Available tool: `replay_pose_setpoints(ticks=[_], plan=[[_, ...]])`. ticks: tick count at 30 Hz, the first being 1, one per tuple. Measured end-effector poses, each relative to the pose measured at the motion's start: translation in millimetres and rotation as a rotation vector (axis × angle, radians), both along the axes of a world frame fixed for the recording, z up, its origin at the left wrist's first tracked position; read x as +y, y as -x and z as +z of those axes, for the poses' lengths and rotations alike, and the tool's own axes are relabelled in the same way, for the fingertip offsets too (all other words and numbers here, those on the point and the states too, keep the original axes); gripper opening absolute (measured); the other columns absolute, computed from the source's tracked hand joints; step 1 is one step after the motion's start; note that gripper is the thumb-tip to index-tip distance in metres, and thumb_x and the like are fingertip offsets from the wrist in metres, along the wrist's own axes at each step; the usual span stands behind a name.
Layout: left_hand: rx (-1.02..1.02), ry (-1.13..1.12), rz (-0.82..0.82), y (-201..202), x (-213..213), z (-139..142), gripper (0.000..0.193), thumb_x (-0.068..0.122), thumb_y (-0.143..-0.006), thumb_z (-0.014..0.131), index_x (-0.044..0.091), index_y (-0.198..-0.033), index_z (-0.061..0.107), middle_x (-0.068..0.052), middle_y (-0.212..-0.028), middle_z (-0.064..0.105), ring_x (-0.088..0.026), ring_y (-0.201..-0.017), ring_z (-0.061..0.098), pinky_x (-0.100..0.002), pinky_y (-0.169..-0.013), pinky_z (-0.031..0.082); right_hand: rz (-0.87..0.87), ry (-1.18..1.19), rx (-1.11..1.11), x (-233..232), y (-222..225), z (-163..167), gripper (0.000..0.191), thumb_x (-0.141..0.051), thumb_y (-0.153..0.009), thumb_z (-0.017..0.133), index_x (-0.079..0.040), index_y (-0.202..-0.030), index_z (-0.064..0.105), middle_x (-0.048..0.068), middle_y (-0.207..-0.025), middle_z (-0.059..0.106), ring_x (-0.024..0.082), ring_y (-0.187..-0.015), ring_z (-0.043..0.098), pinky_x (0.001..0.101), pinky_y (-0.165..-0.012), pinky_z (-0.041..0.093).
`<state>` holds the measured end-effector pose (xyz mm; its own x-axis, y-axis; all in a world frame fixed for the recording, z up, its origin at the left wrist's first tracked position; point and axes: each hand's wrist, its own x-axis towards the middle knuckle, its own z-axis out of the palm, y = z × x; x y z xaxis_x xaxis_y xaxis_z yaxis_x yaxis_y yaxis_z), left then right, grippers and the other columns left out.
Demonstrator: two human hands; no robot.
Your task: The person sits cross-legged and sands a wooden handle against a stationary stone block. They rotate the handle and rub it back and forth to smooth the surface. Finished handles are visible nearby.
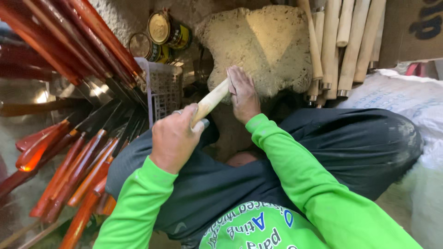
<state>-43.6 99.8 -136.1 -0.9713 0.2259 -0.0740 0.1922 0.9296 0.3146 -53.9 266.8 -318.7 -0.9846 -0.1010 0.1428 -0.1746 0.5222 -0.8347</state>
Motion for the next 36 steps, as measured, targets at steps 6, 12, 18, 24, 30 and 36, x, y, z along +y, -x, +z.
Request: replay_pose_setpoints(ticks=[6,12,18,24,30,36], plan=[[-0.005,-0.004,-0.017,-0.4,1.2,-0.6,0.037,0.026,-0.080,0.084,0.011,-0.110,0.069,-0.015,-0.076,0.069,-0.036,-0.070,0.069,-0.048,-0.061,0.052,0.155,0.107,0.004,-0.3,-8.7,2.9,0.058,-0.002,-0.097,0.056,0.001,-0.154,0.047,0.024,-0.157,0.047,0.039,-0.150,0.039,0.0507,-0.125,0.025],[-0.009,0.001,-0.022,2.1,1.2,2.3,0.036,0.026,-0.080,0.083,0.011,-0.109,0.067,-0.013,-0.076,0.068,-0.036,-0.071,0.068,-0.050,-0.062,0.052,0.005,-0.028,-0.010,0.2,6.5,30.7,0.066,0.007,-0.085,0.053,0.001,-0.151,0.049,0.024,-0.154,0.051,0.040,-0.150,0.041,0.0492,-0.128,0.027],[0.002,0.014,-0.031,-0.1,0.3,-2.4,0.037,0.029,-0.081,0.084,0.011,-0.109,0.066,-0.013,-0.078,0.068,-0.037,-0.070,0.068,-0.050,-0.061,0.052,0.171,-0.106,0.169,0.3,4.5,54.1,0.054,-0.005,-0.099,0.053,0.002,-0.152,0.047,0.023,-0.153,0.052,0.036,-0.148,0.047,0.0490,-0.125,0.031],[-0.090,0.051,0.068,-9.7,-10.2,-14.4,0.044,0.031,-0.080,0.082,0.014,-0.118,0.067,-0.014,-0.077,0.070,-0.039,-0.067,0.068,-0.053,-0.061,0.053,-0.087,-0.090,0.010,32.6,37.4,19.3,0.055,0.002,-0.089,0.051,0.003,-0.143,0.059,0.025,-0.146,0.057,0.042,-0.141,0.049,0.0461,-0.121,0.034],[-0.209,-0.068,0.215,-55.3,-4.7,-39.1,0.057,0.024,-0.081,0.076,0.010,-0.133,0.061,-0.022,-0.082,0.069,-0.047,-0.074,0.067,-0.058,-0.066,0.052,-0.153,0.423,-0.005,36.2,14.0,25.3,0.053,0.003,-0.095,0.044,0.008,-0.147,0.050,0.022,-0.147,0.059,0.032,-0.141,0.054,0.0393,-0.120,0.039],[-0.060,-0.506,0.327,-105.8,23.6,-74.0,0.065,0.019,-0.085,0.077,0.001,-0.143,0.054,-0.025,-0.092,0.069,-0.044,-0.082,0.069,-0.051,-0.070,0.056,-0.253,0.943,-0.282,39.6,8.8,38.6,0.035,-0.009,-0.101,0.048,0.000,-0.132,0.060,0.006,-0.120,0.067,0.012,-0.106,0.067,0.0278,-0.090,0.058]])
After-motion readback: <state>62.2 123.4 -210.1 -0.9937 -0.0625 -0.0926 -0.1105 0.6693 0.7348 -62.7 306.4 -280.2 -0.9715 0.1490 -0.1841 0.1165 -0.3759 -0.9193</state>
